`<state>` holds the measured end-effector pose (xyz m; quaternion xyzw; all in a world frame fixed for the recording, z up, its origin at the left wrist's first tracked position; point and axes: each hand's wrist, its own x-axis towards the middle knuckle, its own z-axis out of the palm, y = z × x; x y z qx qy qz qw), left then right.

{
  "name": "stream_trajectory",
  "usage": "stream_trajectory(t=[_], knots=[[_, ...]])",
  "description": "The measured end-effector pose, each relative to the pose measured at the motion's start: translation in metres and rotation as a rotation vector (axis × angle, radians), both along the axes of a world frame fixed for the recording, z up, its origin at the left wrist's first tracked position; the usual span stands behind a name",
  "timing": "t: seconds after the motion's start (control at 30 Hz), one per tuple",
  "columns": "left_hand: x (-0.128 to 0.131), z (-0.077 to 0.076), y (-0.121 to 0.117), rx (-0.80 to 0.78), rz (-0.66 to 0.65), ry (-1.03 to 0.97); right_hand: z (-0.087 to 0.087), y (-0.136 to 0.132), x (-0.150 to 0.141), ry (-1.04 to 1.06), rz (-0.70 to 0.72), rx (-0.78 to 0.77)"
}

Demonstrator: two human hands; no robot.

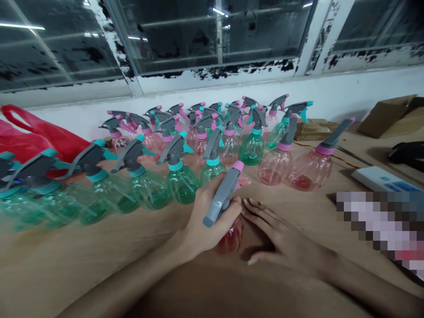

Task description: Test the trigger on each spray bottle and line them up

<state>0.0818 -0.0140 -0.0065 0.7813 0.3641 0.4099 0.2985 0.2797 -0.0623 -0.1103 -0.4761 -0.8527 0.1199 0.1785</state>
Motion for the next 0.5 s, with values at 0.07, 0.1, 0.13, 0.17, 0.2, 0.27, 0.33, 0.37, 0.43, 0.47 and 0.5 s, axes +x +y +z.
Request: stream_trajectory(t=[0.07,0.1,0.13,0.17,0.2,0.27,0.33,0.37,0.43,0.47,0.5], knots=[[0.001,-0.003,0.001,0.035,-0.010,0.015,0.001,0.000,-0.001,0.024,0.001,0.001],[0.002,-0.004,0.001,0.059,-0.022,0.015,0.002,-0.001,-0.001,0.045,-0.004,-0.003],[0.002,-0.005,0.002,0.073,-0.028,0.007,0.004,-0.001,-0.002,0.074,-0.015,-0.012],[0.003,-0.006,0.002,0.079,-0.032,-0.003,0.007,-0.002,-0.003,0.109,-0.028,-0.026],[0.003,-0.006,0.002,0.080,-0.038,-0.014,0.011,-0.003,-0.004,0.149,-0.044,-0.044],[0.004,-0.008,0.002,0.073,-0.057,-0.032,0.020,-0.006,-0.008,0.224,-0.074,-0.084],[0.005,-0.009,0.003,0.077,-0.077,-0.041,0.031,-0.009,-0.012,0.280,-0.095,-0.114],[0.006,-0.010,0.003,0.085,-0.079,-0.044,0.036,-0.011,-0.015,0.300,-0.100,-0.122],[0.009,-0.012,0.004,0.088,-0.073,-0.056,0.045,-0.014,-0.020,0.329,-0.107,-0.128],[0.011,-0.013,0.004,0.083,-0.067,-0.063,0.049,-0.015,-0.023,0.336,-0.116,-0.124],[0.013,-0.013,0.005,0.074,-0.063,-0.072,0.052,-0.016,-0.025,0.338,-0.131,-0.113]])
